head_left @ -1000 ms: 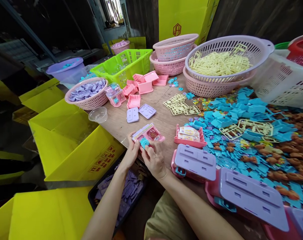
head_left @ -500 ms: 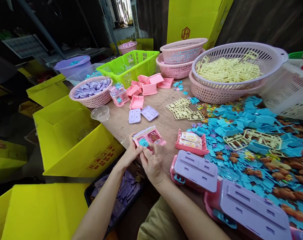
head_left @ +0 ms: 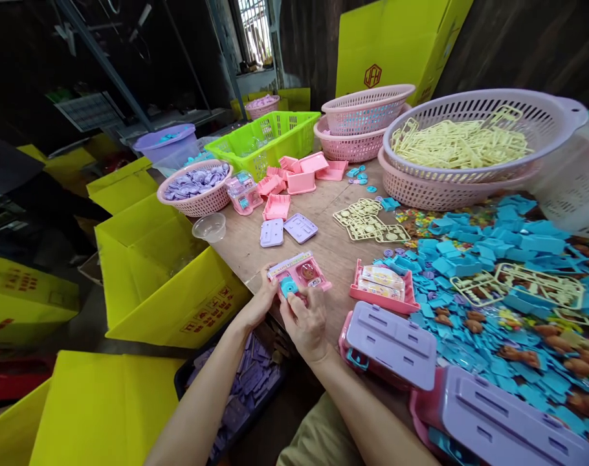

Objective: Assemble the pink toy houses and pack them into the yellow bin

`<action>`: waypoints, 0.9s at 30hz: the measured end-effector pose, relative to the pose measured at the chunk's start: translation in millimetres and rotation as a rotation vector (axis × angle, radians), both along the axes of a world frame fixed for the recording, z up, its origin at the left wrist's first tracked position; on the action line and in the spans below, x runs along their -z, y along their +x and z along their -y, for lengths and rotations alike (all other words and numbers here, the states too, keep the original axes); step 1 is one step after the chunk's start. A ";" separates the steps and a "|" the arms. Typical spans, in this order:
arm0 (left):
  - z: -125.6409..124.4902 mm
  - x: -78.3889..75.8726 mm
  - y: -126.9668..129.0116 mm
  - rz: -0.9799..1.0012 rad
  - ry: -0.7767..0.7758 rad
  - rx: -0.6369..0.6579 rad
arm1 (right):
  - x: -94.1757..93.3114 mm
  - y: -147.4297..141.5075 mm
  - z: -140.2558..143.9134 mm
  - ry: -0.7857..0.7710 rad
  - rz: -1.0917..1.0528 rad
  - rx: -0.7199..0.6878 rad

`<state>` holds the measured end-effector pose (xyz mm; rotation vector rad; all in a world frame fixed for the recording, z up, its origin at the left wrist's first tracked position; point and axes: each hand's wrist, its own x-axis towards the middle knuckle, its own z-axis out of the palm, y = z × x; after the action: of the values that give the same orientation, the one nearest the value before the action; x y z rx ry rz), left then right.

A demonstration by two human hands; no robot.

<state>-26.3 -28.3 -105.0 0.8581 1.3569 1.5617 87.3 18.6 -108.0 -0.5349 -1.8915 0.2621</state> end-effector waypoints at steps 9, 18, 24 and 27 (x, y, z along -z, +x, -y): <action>-4.3 -12.1 11.3 -0.016 -0.076 -0.165 | -0.5 -3.1 -0.2 -0.004 -0.030 -0.002; -2.9 -10.2 8.4 -0.099 -0.118 -0.175 | -6.8 -8.2 1.8 -0.055 0.022 0.058; -2.8 -5.0 5.6 -0.109 -0.097 -0.189 | -9.2 -6.2 1.1 -0.078 0.042 0.021; -2.3 -8.0 7.8 -0.168 -0.142 -0.183 | -5.1 -4.4 0.8 -0.053 -0.020 -0.023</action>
<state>-18.5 -26.1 -97.0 0.8105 1.6867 1.5350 82.9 17.8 -102.9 -0.5444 -1.8768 0.3326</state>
